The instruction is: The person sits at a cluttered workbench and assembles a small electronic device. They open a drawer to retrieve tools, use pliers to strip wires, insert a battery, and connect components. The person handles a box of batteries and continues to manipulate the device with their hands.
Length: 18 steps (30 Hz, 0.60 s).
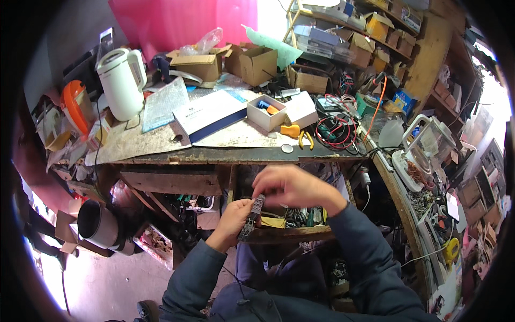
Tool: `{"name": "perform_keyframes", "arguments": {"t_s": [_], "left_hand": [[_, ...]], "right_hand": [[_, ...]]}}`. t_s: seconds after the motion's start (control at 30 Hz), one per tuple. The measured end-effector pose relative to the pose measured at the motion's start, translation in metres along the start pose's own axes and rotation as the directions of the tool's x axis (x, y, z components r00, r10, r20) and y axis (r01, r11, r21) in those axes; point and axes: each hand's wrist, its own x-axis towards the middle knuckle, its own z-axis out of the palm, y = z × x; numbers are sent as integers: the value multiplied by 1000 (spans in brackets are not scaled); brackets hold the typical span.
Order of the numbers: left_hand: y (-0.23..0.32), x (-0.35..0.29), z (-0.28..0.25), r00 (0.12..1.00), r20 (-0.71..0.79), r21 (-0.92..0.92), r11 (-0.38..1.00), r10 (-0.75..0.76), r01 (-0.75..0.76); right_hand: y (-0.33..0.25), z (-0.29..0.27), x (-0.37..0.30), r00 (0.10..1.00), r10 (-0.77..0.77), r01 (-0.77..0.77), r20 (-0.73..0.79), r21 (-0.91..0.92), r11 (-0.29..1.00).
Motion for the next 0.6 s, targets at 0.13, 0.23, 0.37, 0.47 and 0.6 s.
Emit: {"name": "perform_keyframes", "arguments": {"t_s": [0.13,0.23,0.37,0.47,0.6], "left_hand": [[2,6,3,992,120,66,998,-22,14],[17,-2,8,981,118,63,987,-156,150],[24,-9,5,947,209,17,969,-245,247],[30,-17,9,947,247,-42,974,-206,222],[25,-22,5,949,255,-124,967,-187,223]], "right_hand": [[-13,36,-24,989,-114,66,-93,-416,907],[-14,34,-29,980,-128,84,-151,-269,959],[-8,28,-30,981,25,-8,-194,88,996],[-9,28,-29,967,193,-123,-169,353,927],[-8,36,-26,951,271,-212,-148,327,921]]}}
